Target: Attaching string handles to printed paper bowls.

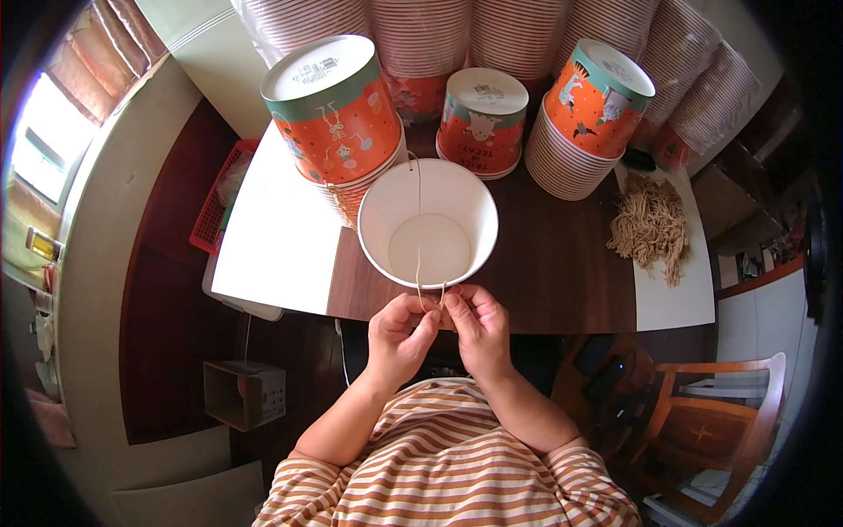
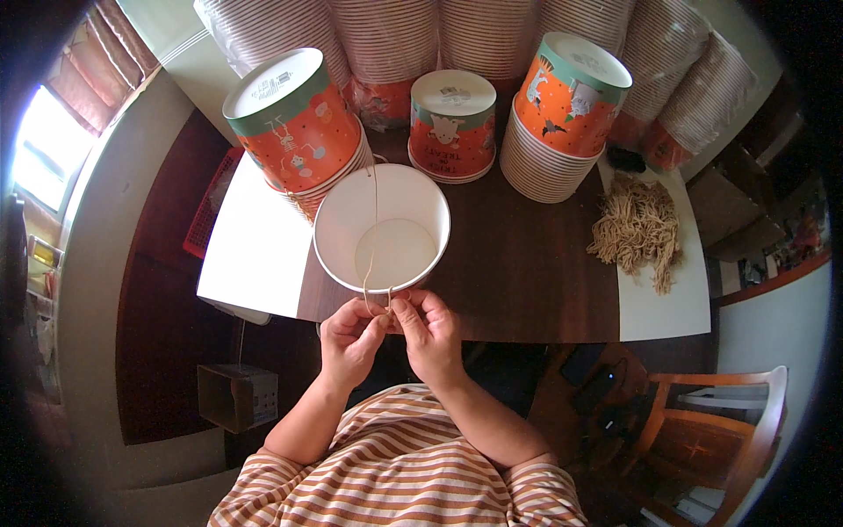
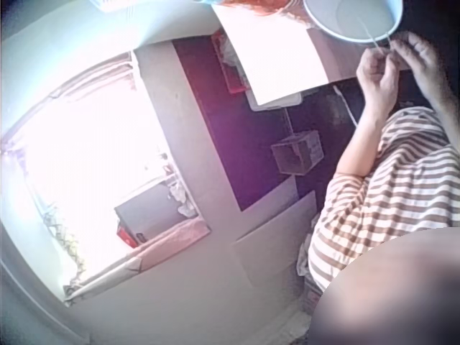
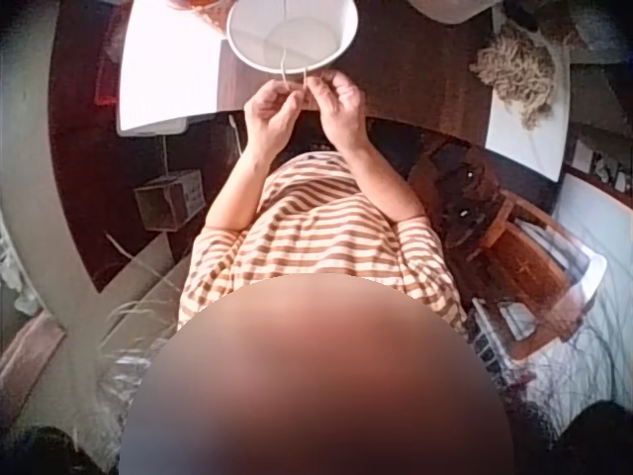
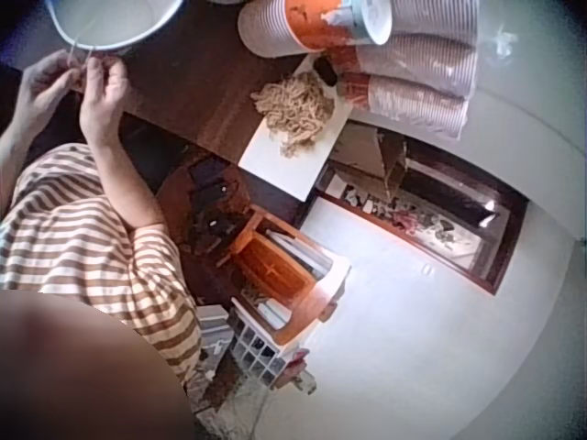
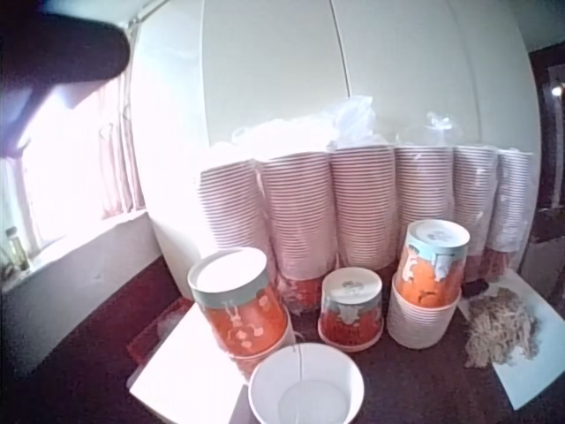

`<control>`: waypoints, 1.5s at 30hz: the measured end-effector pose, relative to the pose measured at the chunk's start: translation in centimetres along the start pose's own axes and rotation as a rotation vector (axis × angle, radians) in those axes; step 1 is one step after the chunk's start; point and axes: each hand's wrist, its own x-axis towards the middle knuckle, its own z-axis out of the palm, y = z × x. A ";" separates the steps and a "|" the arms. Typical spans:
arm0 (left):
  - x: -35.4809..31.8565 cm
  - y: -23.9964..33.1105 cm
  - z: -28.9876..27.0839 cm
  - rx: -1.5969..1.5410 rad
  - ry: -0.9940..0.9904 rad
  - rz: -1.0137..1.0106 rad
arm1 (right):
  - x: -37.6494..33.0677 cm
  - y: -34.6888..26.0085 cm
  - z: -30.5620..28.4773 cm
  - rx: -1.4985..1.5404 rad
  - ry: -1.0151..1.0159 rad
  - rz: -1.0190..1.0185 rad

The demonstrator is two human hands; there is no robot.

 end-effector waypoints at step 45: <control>0.5 1.1 -1.5 0.754 -0.169 0.627 | 1.1 -0.2 0.2 -0.178 0.098 -0.049</control>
